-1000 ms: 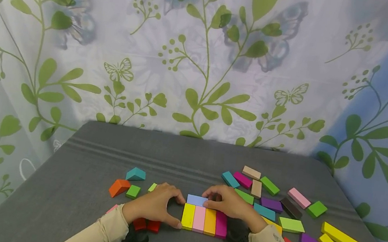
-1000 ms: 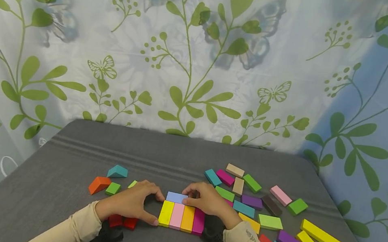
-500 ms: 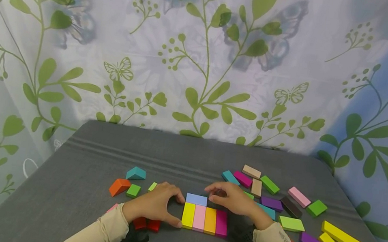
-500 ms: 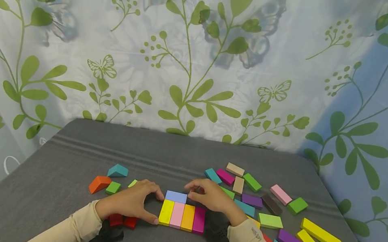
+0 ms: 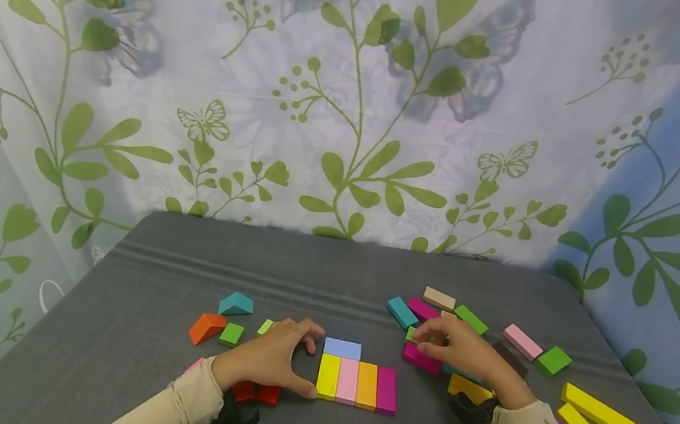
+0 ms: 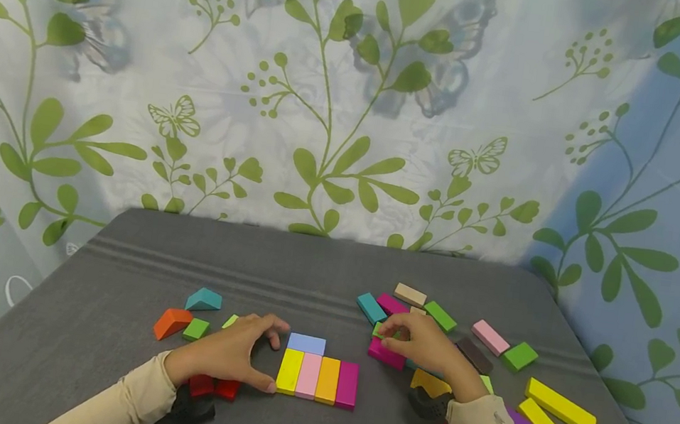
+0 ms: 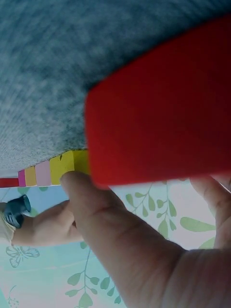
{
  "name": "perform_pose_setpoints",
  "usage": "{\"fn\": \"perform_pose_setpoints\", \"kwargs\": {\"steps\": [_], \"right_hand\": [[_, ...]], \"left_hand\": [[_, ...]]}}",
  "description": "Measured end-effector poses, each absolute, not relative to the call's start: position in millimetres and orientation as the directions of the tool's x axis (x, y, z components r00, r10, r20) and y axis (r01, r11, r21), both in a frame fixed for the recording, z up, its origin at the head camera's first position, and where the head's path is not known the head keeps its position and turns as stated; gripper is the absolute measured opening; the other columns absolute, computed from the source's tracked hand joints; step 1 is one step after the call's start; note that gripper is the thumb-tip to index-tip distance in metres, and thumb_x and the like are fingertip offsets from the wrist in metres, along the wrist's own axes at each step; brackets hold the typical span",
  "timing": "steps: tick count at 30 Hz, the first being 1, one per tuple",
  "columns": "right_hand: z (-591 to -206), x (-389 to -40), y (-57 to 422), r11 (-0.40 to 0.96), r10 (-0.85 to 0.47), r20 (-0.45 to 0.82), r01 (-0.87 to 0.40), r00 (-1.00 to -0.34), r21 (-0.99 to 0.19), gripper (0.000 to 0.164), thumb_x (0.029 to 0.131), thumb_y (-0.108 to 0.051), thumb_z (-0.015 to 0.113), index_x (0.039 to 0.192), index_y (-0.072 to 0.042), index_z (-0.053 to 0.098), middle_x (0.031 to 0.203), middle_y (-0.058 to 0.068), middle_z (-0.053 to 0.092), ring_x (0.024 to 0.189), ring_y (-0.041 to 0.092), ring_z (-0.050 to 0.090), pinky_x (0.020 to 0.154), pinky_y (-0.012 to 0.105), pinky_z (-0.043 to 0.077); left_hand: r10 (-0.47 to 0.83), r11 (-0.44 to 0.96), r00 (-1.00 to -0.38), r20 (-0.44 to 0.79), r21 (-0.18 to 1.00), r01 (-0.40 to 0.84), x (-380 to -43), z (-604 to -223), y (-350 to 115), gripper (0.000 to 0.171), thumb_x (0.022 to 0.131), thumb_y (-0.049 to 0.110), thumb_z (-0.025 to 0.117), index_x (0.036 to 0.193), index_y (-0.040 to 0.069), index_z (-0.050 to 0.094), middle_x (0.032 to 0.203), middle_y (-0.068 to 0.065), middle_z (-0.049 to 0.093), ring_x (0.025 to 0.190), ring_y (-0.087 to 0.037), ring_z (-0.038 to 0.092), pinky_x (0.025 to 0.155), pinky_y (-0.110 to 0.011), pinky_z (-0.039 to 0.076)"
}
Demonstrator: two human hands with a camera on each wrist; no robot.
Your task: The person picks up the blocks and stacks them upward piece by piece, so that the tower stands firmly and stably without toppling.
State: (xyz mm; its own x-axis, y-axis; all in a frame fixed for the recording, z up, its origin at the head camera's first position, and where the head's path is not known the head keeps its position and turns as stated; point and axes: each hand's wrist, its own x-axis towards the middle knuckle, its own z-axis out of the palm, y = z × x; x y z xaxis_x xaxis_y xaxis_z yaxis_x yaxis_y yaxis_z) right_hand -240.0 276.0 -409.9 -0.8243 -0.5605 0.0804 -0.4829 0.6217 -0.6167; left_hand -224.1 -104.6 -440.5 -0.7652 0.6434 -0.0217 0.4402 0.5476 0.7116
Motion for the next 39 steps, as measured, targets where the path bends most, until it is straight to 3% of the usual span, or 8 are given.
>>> {"fn": "perform_pose_setpoints", "kwargs": {"steps": [4, 16, 25, 33, 39], "right_hand": [[-414.4, -232.2, 289.0, 0.679, -0.507, 0.087, -0.46, -0.857, -0.572, 0.013, 0.096, -0.017, 0.083, 0.105, -0.009, 0.078, 0.097, -0.007, 0.069, 0.077, 0.005, 0.054, 0.069, 0.027, 0.053], [-407.6, -220.0, 295.8, 0.815, -0.408, 0.067, -0.396, -0.91, -0.423, 0.028, 0.081, -0.027, 0.097, 0.094, -0.011, 0.078, 0.09, -0.006, 0.068, 0.082, 0.013, 0.061, 0.073, 0.035, 0.057], [-409.1, -217.4, 292.8, 0.823, -0.399, 0.051, -0.381, -0.916, -0.421, 0.023, 0.081, -0.023, 0.097, 0.091, -0.012, 0.079, 0.089, -0.007, 0.066, 0.08, 0.012, 0.059, 0.073, 0.033, 0.057], [-414.5, -218.7, 286.3, 0.774, -0.473, 0.1, -0.467, -0.875, -0.428, 0.024, 0.081, -0.022, 0.096, 0.092, -0.014, 0.077, 0.089, -0.011, 0.065, 0.082, 0.01, 0.058, 0.074, 0.032, 0.057], [-416.6, -221.8, 271.9, 0.736, -0.489, 0.058, -0.448, -0.87, -0.507, 0.023, 0.086, -0.016, 0.093, 0.099, -0.009, 0.077, 0.086, -0.011, 0.068, 0.077, 0.006, 0.058, 0.069, 0.027, 0.054]], "left_hand": [[0.653, 0.549, -0.757, -0.012, 0.696, 0.462, -224.3, -441.0, -104.6, 0.084, 0.081, 0.037, 0.096, 0.149, 0.005, 0.057, 0.112, 0.01, 0.064, 0.114, -0.021, 0.05, 0.102, -0.042, 0.047], [0.664, 0.556, -0.748, 0.008, 0.663, 0.501, -226.2, -442.5, -105.7, 0.084, 0.082, 0.039, 0.095, 0.15, 0.005, 0.06, 0.11, 0.011, 0.064, 0.117, -0.023, 0.052, 0.106, -0.047, 0.045], [0.67, 0.551, -0.742, 0.014, 0.661, 0.509, -226.3, -441.5, -104.8, 0.084, 0.082, 0.039, 0.095, 0.15, 0.004, 0.061, 0.109, 0.011, 0.063, 0.116, -0.023, 0.052, 0.105, -0.046, 0.045], [0.667, 0.555, -0.745, 0.008, 0.662, 0.503, -226.1, -440.0, -104.9, 0.084, 0.082, 0.039, 0.095, 0.15, 0.004, 0.061, 0.11, 0.01, 0.064, 0.117, -0.023, 0.051, 0.105, -0.045, 0.045], [0.665, 0.558, -0.747, 0.006, 0.662, 0.502, -225.2, -440.6, -105.3, 0.084, 0.082, 0.039, 0.095, 0.15, 0.005, 0.06, 0.111, 0.01, 0.064, 0.116, -0.022, 0.051, 0.105, -0.045, 0.045]]}}
